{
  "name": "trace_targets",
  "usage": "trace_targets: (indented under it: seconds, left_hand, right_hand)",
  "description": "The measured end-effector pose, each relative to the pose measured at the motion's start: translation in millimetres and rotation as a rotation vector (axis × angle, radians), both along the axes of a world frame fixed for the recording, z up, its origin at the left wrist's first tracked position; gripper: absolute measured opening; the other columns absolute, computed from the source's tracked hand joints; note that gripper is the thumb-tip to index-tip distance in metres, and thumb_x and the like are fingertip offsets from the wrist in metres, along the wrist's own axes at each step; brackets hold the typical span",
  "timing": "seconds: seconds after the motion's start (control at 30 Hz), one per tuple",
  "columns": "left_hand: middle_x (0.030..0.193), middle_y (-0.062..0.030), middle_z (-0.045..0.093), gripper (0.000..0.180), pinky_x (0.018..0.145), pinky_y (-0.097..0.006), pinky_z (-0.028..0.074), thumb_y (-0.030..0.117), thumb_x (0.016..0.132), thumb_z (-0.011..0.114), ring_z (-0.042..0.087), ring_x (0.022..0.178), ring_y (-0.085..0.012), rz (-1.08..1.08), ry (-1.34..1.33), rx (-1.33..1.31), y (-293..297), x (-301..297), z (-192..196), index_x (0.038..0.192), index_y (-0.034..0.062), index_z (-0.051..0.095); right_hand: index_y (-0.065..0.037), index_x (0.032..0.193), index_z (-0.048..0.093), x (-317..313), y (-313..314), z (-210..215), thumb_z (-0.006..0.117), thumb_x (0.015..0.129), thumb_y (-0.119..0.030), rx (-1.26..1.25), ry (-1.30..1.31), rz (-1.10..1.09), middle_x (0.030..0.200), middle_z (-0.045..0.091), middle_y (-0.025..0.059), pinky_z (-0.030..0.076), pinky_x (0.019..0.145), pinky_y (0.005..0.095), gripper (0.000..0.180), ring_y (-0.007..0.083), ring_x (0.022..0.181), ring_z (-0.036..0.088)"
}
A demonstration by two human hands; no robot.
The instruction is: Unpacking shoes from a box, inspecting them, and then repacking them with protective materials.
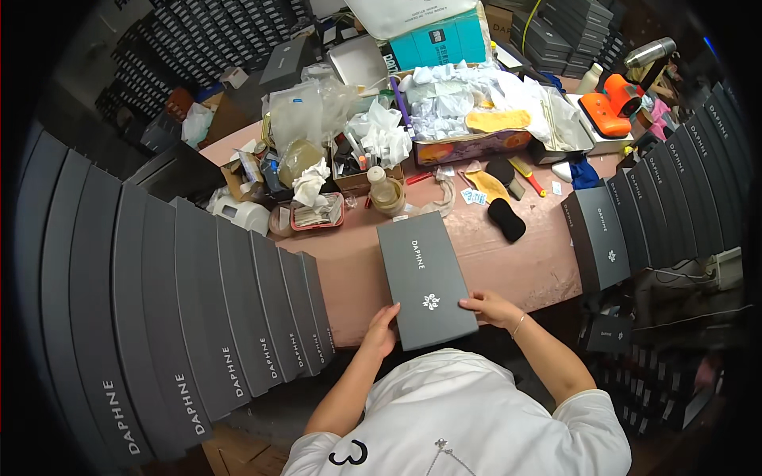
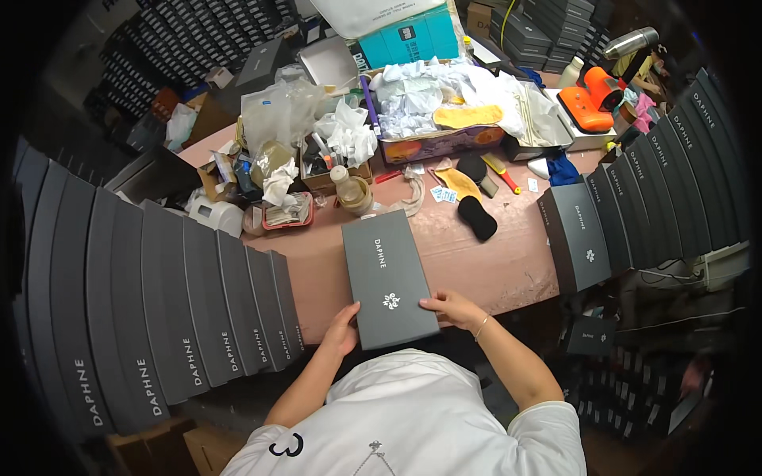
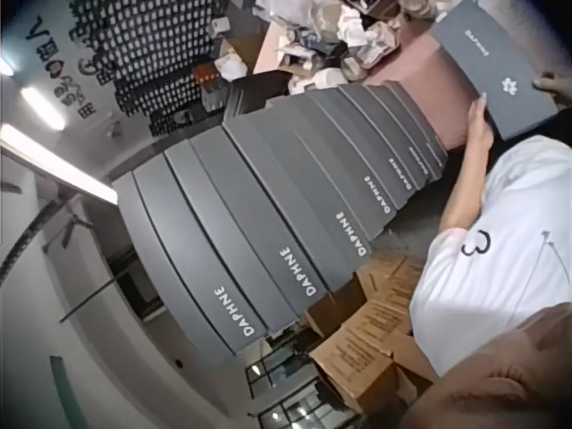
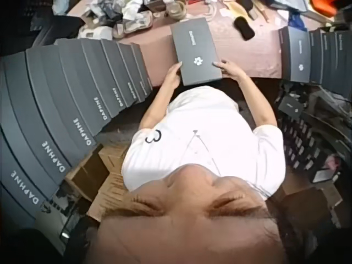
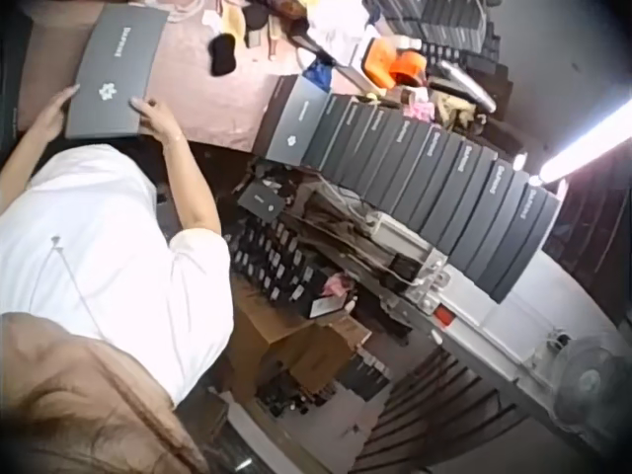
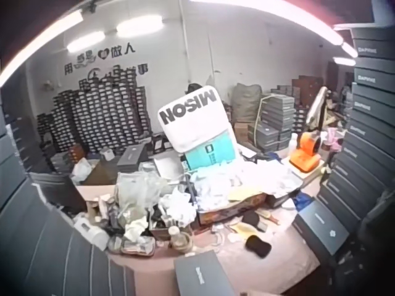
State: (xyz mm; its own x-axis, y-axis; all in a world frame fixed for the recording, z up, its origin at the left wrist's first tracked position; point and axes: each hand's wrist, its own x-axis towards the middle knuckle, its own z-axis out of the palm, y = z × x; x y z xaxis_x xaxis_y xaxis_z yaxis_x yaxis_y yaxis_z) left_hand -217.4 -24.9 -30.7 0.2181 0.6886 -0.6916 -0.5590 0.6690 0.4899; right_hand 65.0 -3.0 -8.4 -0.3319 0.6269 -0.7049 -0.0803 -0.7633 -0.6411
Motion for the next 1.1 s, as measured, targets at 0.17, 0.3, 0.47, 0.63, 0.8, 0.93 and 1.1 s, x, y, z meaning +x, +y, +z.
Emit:
trace_targets:
  seconds: [0.17, 0.3, 0.47, 0.63, 0.8, 0.93, 1.1]
  left_hand:
    - [0.139, -0.0156, 0.04, 0.062, 0.11, -0.039, 0.024, 0.038, 0.09, 0.061, 0.033, 0.133, -0.0256, -0.084, 0.573, 0.477, 1.0, -28.9, -1.6, 0.134, -0.0002, 0.039]
    - [0.146, -0.0207, 0.031, 0.073, 0.11, -0.04, 0.025, 0.035, 0.09, 0.06, 0.03, 0.136, -0.0312, -0.033, 0.509, 0.64, 11.7, -68.9, 33.3, 0.145, 0.0029, 0.022]
    - [0.132, -0.0242, 0.044, 0.06, 0.101, -0.042, 0.037, 0.009, 0.086, 0.06, 0.045, 0.121, -0.0379, -0.175, 1.506, 0.636, 21.9, -103.2, 36.3, 0.139, 0.0014, 0.034]
    - [0.112, -0.0162, 0.06, 0.032, 0.093, -0.038, 0.045, 0.01, 0.082, 0.067, 0.058, 0.107, -0.031, -0.143, 1.182, 1.046, 4.8, -32.1, 131.3, 0.111, -0.0012, 0.059]
    - [0.115, -0.0144, 0.06, 0.033, 0.091, -0.033, 0.045, 0.016, 0.087, 0.063, 0.056, 0.109, -0.0251, -0.571, 0.78, 1.152, -0.9, 71.2, 130.6, 0.115, -0.0011, 0.059]
    - [0.119, -0.0171, 0.057, 0.042, 0.091, -0.036, 0.046, 0.016, 0.085, 0.065, 0.056, 0.109, -0.0305, -0.498, 0.983, 0.634, 31.1, 49.6, 76.6, 0.121, -0.0014, 0.054]
    - [0.125, -0.0225, 0.05, 0.05, 0.093, -0.04, 0.045, 0.017, 0.085, 0.065, 0.052, 0.113, -0.0349, -0.241, 1.392, 0.643, -24.0, -3.5, -38.3, 0.128, -0.0019, 0.047]
  right_hand:
    - [-0.001, 0.094, 0.055, -66.0, -22.3, 52.4, 0.07, 0.084, -0.034, 0.375, -0.181, -0.276, 0.086, 0.061, 0.0073, 0.05, 0.07, 0.0307, 0.037, 0.0147, 0.08, 0.059]
    - [-0.002, 0.109, 0.055, -145.6, -46.6, 49.6, 0.073, 0.08, -0.028, 1.116, -0.584, 0.404, 0.103, 0.057, 0.0164, 0.044, 0.085, 0.0393, 0.043, 0.0312, 0.096, 0.056]
    - [0.0, 0.115, 0.055, -96.9, -20.8, 47.5, 0.071, 0.082, -0.023, 0.836, -0.601, -0.255, 0.117, 0.048, 0.0191, 0.043, 0.09, 0.0407, 0.043, 0.0334, 0.102, 0.052]
    - [0.0, 0.121, 0.053, -47.4, -16.7, 13.7, 0.068, 0.084, -0.024, 0.682, -0.45, 0.083, 0.122, 0.044, 0.0197, 0.042, 0.096, 0.0407, 0.046, 0.0355, 0.109, 0.047]
    - [-0.001, 0.126, 0.052, -85.3, -13.6, 4.6, 0.062, 0.087, -0.035, 1.103, -0.132, 0.763, 0.139, 0.038, 0.0204, 0.036, 0.104, 0.0408, 0.052, 0.0369, 0.126, 0.039]
    - [0.001, 0.127, 0.052, -70.6, -22.1, 30.2, 0.062, 0.087, -0.039, 0.896, -0.121, 1.074, 0.129, 0.051, 0.0238, 0.037, 0.103, 0.0381, 0.058, 0.0379, 0.12, 0.048]
    - [0.0, 0.138, 0.035, -55.4, 42.6, 31.1, 0.078, 0.071, -0.029, 1.252, -0.63, 0.609, 0.141, 0.035, 0.0275, 0.034, 0.105, 0.0438, 0.085, 0.0391, 0.128, 0.039]
